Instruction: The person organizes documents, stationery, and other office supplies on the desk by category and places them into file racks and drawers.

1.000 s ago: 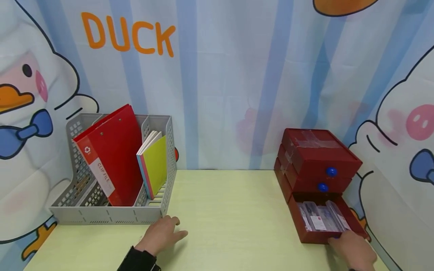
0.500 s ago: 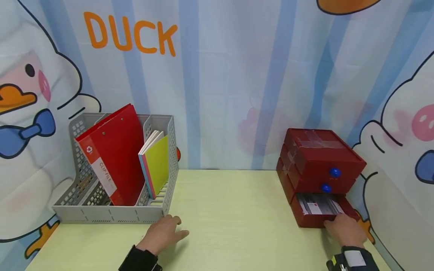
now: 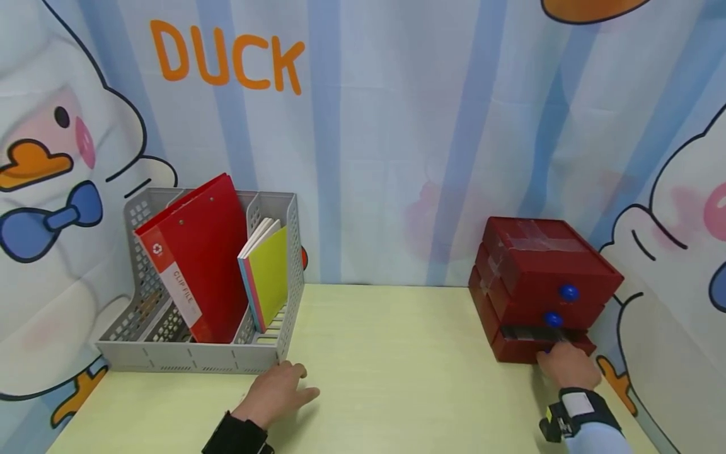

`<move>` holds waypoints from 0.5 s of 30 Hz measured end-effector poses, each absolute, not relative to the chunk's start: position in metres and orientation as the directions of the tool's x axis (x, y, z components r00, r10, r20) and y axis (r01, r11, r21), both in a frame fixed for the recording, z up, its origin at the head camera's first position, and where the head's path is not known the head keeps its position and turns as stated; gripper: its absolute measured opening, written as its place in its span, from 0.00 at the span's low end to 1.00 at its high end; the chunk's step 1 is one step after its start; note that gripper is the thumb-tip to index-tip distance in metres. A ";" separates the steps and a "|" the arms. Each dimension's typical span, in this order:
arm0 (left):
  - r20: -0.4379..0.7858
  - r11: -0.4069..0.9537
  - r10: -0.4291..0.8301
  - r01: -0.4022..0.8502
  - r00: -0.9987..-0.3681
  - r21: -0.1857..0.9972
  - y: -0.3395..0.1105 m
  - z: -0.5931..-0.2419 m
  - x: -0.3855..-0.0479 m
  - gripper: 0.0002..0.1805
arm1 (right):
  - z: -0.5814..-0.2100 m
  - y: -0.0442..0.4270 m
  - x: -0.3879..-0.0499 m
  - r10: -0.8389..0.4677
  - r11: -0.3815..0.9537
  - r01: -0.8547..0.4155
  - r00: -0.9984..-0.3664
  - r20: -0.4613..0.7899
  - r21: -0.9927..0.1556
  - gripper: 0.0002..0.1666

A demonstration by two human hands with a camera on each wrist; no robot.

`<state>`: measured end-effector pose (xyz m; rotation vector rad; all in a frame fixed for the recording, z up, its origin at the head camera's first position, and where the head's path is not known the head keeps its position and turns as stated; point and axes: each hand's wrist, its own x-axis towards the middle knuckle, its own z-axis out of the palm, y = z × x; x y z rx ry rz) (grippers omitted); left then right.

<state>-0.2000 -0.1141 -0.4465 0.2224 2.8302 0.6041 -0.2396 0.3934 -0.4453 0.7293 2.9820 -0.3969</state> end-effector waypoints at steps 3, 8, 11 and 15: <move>-0.196 0.904 0.190 0.093 -0.962 0.418 -0.115 -0.447 -0.199 0.23 | -0.445 0.392 -0.245 0.419 0.867 0.427 -0.904 -0.090 -0.258 0.22; -0.201 0.903 0.191 0.092 -0.961 0.420 -0.117 -0.447 -0.199 0.23 | -0.444 0.392 -0.254 0.392 0.876 0.401 -0.916 -0.090 -0.267 0.22; -0.215 0.901 0.186 0.079 -0.959 0.427 -0.118 -0.446 -0.199 0.23 | -0.443 0.393 -0.260 0.385 0.882 0.395 -0.918 -0.092 -0.256 0.21; -0.225 0.900 0.175 0.063 -0.959 0.432 -0.119 -0.446 -0.198 0.22 | -0.443 0.393 -0.265 0.383 0.884 0.394 -0.919 -0.095 -0.250 0.20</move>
